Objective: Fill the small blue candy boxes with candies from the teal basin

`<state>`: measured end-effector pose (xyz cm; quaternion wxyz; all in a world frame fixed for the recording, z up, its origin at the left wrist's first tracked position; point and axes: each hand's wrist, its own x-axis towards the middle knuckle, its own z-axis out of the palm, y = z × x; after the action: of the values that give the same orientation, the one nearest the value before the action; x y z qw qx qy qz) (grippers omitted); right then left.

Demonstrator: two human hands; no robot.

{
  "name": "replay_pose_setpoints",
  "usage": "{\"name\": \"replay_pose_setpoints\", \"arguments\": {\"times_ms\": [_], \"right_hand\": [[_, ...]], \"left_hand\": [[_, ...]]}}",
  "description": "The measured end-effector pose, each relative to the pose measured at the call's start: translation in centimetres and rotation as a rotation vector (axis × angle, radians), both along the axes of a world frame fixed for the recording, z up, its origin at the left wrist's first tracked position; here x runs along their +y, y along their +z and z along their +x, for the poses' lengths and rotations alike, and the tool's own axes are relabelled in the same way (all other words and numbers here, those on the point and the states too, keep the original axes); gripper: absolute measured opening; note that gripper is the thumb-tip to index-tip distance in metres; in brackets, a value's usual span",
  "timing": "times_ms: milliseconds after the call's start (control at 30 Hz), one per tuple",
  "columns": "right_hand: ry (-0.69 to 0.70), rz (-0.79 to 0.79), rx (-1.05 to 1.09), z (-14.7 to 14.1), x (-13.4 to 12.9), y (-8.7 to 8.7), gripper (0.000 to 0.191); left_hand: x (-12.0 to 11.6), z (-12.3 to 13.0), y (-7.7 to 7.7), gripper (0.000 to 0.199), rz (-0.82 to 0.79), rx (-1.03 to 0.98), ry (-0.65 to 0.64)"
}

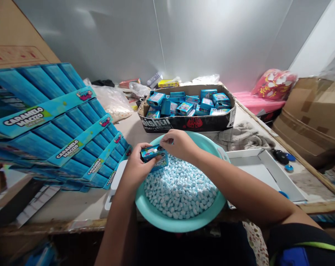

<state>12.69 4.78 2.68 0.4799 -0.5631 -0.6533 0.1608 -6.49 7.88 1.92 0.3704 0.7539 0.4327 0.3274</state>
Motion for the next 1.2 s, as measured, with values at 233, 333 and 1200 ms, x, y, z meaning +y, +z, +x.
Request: {"name": "replay_pose_setpoints", "arguments": {"times_ms": [233, 333, 1200], "right_hand": [[0.081, -0.044, 0.037, -0.3, -0.2, 0.0, 0.018], [0.093, -0.026, 0.112, -0.2, 0.0, -0.3, 0.022], [-0.014, -0.467, -0.081, -0.2, 2.1, -3.3, 0.014]], "left_hand": [[0.0, 0.0, 0.1, 0.045, -0.005, 0.007, -0.019], [0.1, 0.0, 0.0, 0.045, 0.013, -0.002, -0.007], [-0.3, 0.0, 1.0, 0.046, 0.327, -0.285, 0.342]]}}
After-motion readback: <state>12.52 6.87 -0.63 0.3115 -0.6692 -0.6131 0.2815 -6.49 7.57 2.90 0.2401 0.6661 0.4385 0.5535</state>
